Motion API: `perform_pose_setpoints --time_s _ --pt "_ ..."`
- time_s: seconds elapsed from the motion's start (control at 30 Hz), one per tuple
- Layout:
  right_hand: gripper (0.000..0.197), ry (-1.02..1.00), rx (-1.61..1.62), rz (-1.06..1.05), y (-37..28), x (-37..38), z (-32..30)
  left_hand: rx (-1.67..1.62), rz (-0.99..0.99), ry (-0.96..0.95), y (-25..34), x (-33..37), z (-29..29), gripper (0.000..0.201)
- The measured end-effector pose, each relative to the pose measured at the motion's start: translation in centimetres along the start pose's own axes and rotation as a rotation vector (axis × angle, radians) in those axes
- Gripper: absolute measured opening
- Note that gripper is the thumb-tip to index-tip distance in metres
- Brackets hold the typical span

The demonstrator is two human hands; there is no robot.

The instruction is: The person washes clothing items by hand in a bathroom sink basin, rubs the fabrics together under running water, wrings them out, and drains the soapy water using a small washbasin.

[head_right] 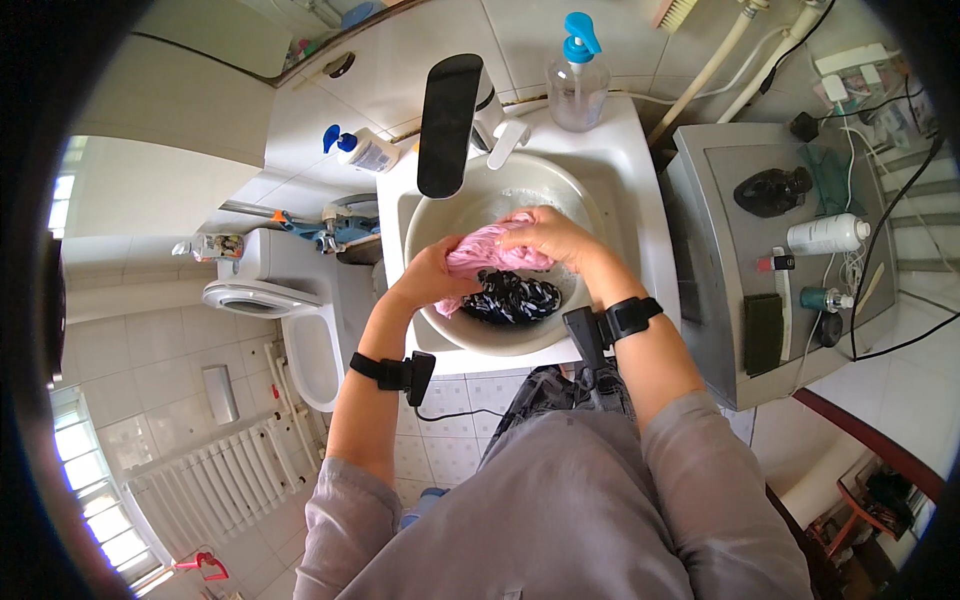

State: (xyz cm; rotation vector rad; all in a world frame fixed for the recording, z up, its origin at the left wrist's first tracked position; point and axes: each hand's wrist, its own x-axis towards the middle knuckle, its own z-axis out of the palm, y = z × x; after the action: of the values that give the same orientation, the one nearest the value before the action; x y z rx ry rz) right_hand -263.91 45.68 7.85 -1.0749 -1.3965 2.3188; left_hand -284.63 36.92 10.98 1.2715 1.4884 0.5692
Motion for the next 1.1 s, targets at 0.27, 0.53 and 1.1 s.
perform_pose_setpoints --time_s 0.27,0.53,1.1 --pt "0.048 0.008 0.066 -0.11 1.3 -1.3 -0.4 -0.684 -0.165 0.02 -0.6 -0.3 0.7 0.04" --pt "0.096 0.138 0.41 -0.194 4.6 -1.8 5.5 -1.212 -0.028 0.309 1.2 0.5 6.8 0.029" --pt "0.068 -0.847 1.545 0.356 3.0 -3.0 8.4 -1.488 0.152 -0.233 -1.3 0.0 4.4 0.072"
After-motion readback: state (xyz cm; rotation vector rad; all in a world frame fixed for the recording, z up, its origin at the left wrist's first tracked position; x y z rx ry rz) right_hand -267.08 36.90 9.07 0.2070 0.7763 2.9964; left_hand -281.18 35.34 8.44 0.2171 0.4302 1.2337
